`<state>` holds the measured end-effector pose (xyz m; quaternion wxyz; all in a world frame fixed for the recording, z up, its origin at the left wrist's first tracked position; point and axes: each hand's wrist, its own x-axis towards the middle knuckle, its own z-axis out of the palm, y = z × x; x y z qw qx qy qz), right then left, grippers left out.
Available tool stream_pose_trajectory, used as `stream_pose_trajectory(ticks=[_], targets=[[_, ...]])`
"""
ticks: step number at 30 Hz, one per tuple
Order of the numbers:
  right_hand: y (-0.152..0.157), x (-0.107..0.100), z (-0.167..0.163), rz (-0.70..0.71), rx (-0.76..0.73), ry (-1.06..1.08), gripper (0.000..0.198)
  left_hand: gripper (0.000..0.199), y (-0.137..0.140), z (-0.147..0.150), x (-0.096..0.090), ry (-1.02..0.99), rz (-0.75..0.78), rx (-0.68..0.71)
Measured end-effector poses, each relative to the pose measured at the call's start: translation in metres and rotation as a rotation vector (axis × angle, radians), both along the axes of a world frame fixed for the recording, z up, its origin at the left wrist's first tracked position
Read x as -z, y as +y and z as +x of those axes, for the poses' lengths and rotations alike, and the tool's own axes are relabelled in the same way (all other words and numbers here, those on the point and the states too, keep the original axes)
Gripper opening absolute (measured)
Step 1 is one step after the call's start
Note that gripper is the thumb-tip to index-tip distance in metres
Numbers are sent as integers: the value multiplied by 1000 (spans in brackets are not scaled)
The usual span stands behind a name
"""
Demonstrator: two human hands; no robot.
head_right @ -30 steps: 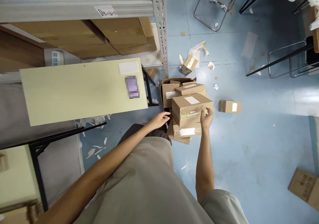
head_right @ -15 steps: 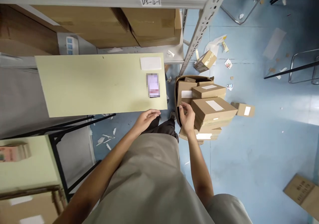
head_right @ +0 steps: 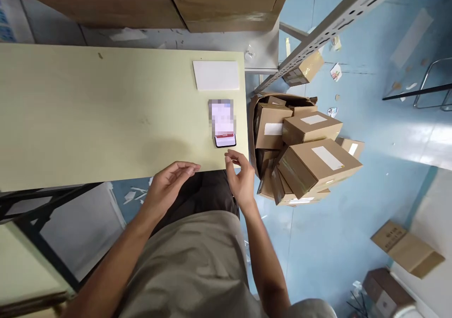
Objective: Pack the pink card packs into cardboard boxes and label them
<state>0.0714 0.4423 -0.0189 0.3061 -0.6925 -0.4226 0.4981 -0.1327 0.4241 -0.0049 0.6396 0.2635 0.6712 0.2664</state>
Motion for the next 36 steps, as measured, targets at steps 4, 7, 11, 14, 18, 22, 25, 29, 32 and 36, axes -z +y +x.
stream_pose_trajectory(ticks=[4,7,11,14,18,22,25,29,32,36], targets=[[2,11,-3,-70,-5,12,31,38,9,6,10,-2,-42,-5],[4,21,-1,-104,-15,13,31,35,16,15,21,-14,-62,-14],[7,31,1,-130,-41,28,29,34,26,26,34,-43,-69,-48],[10,36,2,-147,-62,41,28,36,33,31,36,-50,-88,-68],[14,38,2,-155,-75,50,28,37,39,34,35,-46,-105,-83],[17,36,4,-167,-82,51,26,33,41,34,34,-33,-99,-75],[19,33,5,-177,-98,52,26,31,40,34,33,-28,-90,-68],[20,24,6,-183,-120,44,26,30,38,35,26,-30,-77,-57],[21,11,5,-168,-142,55,26,28,36,35,14,-49,-52,-66],[25,-17,0,-110,-214,63,26,27,32,35,-11,-89,9,-114]])
